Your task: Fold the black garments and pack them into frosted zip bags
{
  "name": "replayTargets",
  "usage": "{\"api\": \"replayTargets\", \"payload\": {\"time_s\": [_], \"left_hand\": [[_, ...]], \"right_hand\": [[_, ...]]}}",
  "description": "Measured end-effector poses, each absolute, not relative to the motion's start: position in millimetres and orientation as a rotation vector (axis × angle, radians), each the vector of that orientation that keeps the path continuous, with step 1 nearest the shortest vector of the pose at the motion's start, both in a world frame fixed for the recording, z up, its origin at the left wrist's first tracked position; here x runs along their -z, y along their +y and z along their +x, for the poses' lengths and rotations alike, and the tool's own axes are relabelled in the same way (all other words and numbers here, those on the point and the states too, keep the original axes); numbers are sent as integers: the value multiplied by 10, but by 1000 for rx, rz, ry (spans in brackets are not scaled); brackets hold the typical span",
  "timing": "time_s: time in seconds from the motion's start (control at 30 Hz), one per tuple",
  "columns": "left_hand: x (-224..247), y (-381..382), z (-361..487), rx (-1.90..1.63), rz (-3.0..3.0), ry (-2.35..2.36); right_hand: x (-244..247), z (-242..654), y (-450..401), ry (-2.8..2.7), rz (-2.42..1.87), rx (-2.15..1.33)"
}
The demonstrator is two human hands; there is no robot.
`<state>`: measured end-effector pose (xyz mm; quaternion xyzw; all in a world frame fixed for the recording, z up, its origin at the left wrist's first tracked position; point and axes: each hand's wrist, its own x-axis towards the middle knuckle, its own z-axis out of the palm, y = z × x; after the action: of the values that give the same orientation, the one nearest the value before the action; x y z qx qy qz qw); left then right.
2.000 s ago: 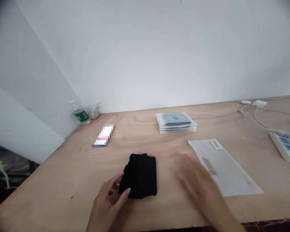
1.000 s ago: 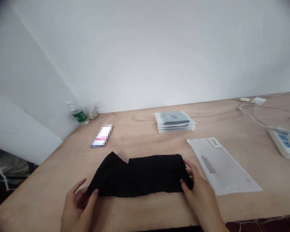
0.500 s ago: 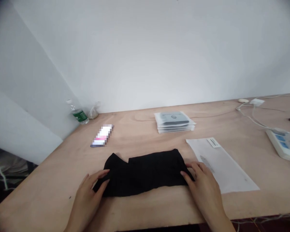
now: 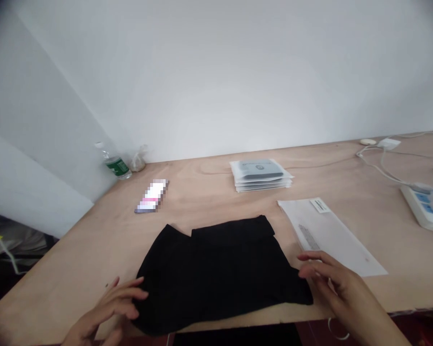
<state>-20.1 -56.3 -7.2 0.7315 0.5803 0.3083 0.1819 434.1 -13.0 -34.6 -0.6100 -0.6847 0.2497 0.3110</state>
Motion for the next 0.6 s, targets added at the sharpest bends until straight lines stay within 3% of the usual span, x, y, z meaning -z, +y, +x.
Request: {"api": "replayTargets", "payload": {"time_s": [0.17, 0.4, 0.6], "left_hand": [[44, -470, 203, -979, 2048, 1852], [287, -291, 638, -372, 2444, 1866], [380, -272, 503, -212, 2549, 1888]], "right_hand": [[153, 3836, -173, -1817, -1634, -371], [355, 3194, -172, -2225, -1606, -191], [571, 3407, -248, -2360, -1661, 63]]}}
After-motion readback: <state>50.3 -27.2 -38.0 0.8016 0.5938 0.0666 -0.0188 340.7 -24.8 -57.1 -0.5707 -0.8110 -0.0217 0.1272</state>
